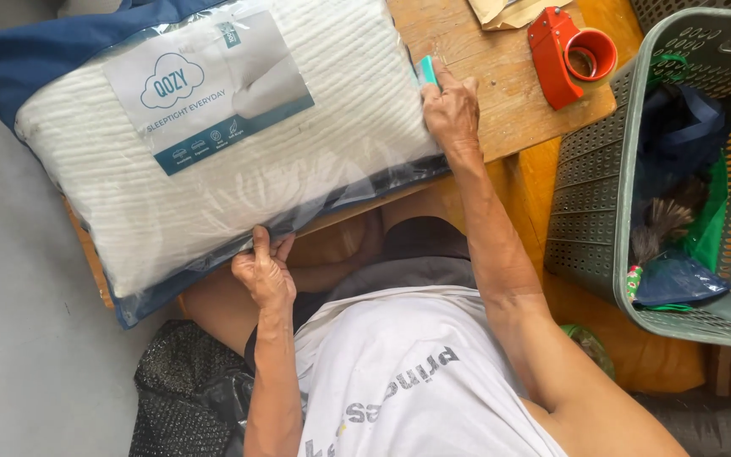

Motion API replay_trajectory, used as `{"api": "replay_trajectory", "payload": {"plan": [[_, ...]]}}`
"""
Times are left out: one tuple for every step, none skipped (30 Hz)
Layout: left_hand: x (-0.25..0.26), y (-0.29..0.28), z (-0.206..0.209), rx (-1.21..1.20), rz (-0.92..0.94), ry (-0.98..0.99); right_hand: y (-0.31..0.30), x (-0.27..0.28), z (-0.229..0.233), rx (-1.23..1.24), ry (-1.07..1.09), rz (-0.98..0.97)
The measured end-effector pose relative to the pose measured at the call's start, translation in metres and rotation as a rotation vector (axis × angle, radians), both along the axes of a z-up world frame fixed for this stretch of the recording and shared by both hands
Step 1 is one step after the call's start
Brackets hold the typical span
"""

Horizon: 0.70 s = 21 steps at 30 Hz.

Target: Wiping down the plastic packaging of a pillow using a small sponge.

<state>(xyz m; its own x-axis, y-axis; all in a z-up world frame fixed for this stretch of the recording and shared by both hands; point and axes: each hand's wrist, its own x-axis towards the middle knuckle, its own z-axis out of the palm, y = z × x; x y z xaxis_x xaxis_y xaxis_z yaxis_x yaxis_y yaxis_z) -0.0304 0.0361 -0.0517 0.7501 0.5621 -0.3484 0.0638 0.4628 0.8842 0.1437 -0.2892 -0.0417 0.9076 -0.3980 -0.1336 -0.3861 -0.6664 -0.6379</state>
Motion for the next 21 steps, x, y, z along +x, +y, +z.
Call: {"api": "replay_trajectory", "payload": {"plan": [[-0.002, -0.001, 0.003, 0.002, -0.045, 0.003, -0.005, 0.001, -0.009, -0.074, -0.159, -0.029], [-0.003, -0.002, 0.006, 0.004, -0.089, 0.007, -0.011, 0.002, -0.017, -0.147, -0.319, -0.058], [-0.006, -0.006, 0.011, 0.005, -0.085, 0.01, 0.002, -0.001, -0.006, -0.145, -0.316, -0.053], [-0.009, -0.01, 0.017, 0.01, -0.112, 0.012, 0.015, -0.004, 0.005, -0.216, -0.518, -0.023], [-0.009, -0.014, 0.023, 0.016, -0.143, 0.011, 0.028, -0.005, 0.017, -0.286, -0.723, 0.008], [-0.008, -0.02, 0.027, 0.018, -0.141, 0.01, 0.055, -0.018, 0.04, -0.283, -0.724, 0.009], [-0.009, -0.026, 0.03, -0.018, -0.147, 0.018, 0.082, -0.032, 0.063, -0.226, -0.847, 0.211], [-0.009, -0.033, 0.034, -0.053, -0.154, 0.026, 0.109, -0.046, 0.087, -0.164, -0.964, 0.416], [-0.013, -0.034, 0.003, -0.053, -0.152, 0.022, 0.132, -0.063, 0.083, -0.164, -0.968, 0.418], [-0.016, -0.034, -0.028, -0.056, -0.124, -0.038, 0.155, -0.08, 0.079, -0.179, -1.007, 0.548], [-0.019, -0.035, -0.06, -0.06, -0.094, -0.098, 0.178, -0.097, 0.075, -0.195, -1.046, 0.68], [-0.019, -0.032, -0.064, -0.06, -0.092, -0.102, 0.183, -0.104, 0.069, -0.195, -1.049, 0.682], [-0.02, -0.029, -0.07, -0.072, -0.098, -0.08, 0.187, -0.113, 0.062, -0.196, -1.07, 0.785], [-0.021, -0.026, -0.075, -0.083, -0.103, -0.058, 0.191, -0.121, 0.054, -0.196, -1.09, 0.888], [-0.018, -0.036, -0.038, -0.084, -0.104, -0.059, 0.18, -0.108, 0.052, -0.197, -1.09, 0.888], [-0.015, -0.045, -0.001, -0.092, -0.113, -0.033, 0.169, -0.096, 0.05, -0.263, -1.077, 0.813], [-0.015, -0.055, 0.036, -0.102, -0.12, -0.004, 0.158, -0.085, 0.047, -0.326, -1.06, 0.739], [-0.013, -0.052, 0.032, -0.104, -0.119, -0.002, 0.138, -0.072, 0.052, -0.326, -1.057, 0.742], [-0.011, -0.051, 0.028, -0.136, -0.108, 0.035, 0.117, -0.059, 0.056, -0.433, -0.945, 0.579], [-0.01, -0.05, 0.025, -0.167, -0.097, 0.072, 0.095, -0.047, 0.061, -0.534, -0.829, 0.415], [-0.009, -0.05, 0.025, -0.169, -0.1, 0.076, 0.074, -0.028, 0.038, -0.536, -0.825, 0.414]]}}
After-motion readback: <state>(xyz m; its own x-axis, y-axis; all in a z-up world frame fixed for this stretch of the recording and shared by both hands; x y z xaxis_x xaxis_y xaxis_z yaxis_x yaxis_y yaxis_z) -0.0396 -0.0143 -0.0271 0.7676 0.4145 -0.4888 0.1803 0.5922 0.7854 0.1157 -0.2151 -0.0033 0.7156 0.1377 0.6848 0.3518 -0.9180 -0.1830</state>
